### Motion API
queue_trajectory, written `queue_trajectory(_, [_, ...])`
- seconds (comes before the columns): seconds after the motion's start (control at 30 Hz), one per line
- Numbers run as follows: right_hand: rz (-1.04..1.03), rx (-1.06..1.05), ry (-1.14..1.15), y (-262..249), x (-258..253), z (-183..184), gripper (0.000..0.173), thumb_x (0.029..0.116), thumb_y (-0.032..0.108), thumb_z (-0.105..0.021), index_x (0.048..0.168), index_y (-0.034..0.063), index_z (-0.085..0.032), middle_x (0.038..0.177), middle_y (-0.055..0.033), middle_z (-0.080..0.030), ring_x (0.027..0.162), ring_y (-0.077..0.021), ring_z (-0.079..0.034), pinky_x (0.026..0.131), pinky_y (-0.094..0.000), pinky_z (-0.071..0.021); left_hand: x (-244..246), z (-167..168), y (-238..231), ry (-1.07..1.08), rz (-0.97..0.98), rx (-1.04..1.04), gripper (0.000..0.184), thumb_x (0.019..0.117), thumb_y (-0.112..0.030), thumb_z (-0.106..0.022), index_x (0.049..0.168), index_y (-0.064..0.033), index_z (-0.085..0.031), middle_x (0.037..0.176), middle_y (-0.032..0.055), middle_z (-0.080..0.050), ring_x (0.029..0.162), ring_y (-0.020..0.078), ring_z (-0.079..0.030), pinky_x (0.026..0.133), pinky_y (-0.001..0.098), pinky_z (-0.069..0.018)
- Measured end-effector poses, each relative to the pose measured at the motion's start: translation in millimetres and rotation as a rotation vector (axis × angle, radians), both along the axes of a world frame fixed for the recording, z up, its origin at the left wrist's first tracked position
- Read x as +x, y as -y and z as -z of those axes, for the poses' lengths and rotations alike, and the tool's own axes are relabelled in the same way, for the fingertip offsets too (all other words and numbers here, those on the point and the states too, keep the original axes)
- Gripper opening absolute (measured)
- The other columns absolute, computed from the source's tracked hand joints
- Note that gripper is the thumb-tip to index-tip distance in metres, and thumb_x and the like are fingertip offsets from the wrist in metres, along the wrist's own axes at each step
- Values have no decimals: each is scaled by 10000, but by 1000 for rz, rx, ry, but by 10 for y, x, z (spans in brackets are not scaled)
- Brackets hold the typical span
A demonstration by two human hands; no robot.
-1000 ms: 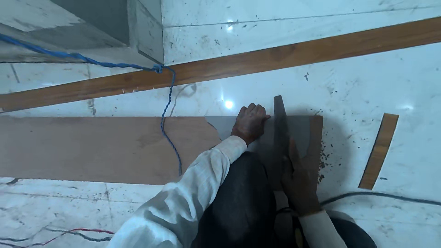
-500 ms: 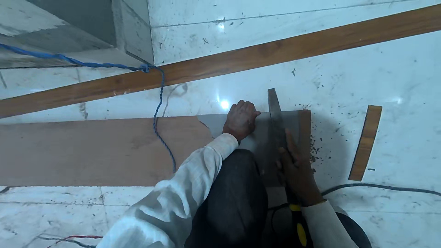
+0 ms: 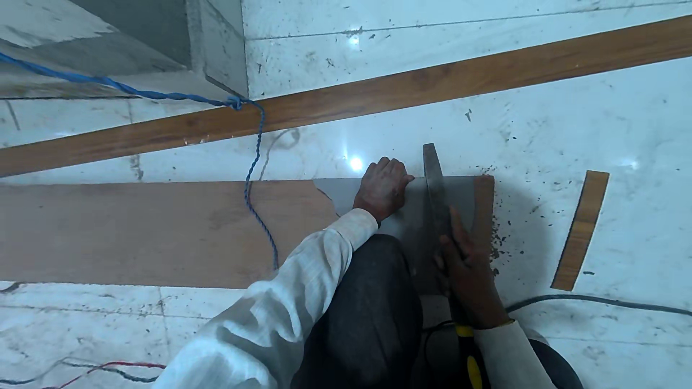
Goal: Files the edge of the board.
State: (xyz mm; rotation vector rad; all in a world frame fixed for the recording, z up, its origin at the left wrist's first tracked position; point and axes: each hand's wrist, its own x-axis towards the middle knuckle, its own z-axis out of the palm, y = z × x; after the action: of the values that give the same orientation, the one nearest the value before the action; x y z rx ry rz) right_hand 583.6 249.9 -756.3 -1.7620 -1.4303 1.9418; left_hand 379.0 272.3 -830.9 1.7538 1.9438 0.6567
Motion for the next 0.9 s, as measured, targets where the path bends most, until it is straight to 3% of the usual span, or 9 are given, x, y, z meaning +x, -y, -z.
queue_trajectory(0.77, [-23, 16, 15, 21, 11, -14, 576, 1081, 172, -392, 1635, 181, -233, 641, 9, -496, 394, -88, -420, 347, -255, -400, 2, -34, -2, -13, 6, -22, 257, 1015, -155, -599, 916, 65, -688, 960, 219, -706, 964, 382, -690, 812, 486, -530])
queue_trajectory(0.9, [-145, 176, 205, 39, -48, -31, 561, 1074, 147, -428, 1619, 139, -291, 655, -48, -550, 433, -134, -465, 394, -317, -432, 3, -48, -2, -12, 6, -32, 264, 1015, -162, -604, 908, 67, -681, 945, 218, -697, 953, 384, -683, 808, 485, -527])
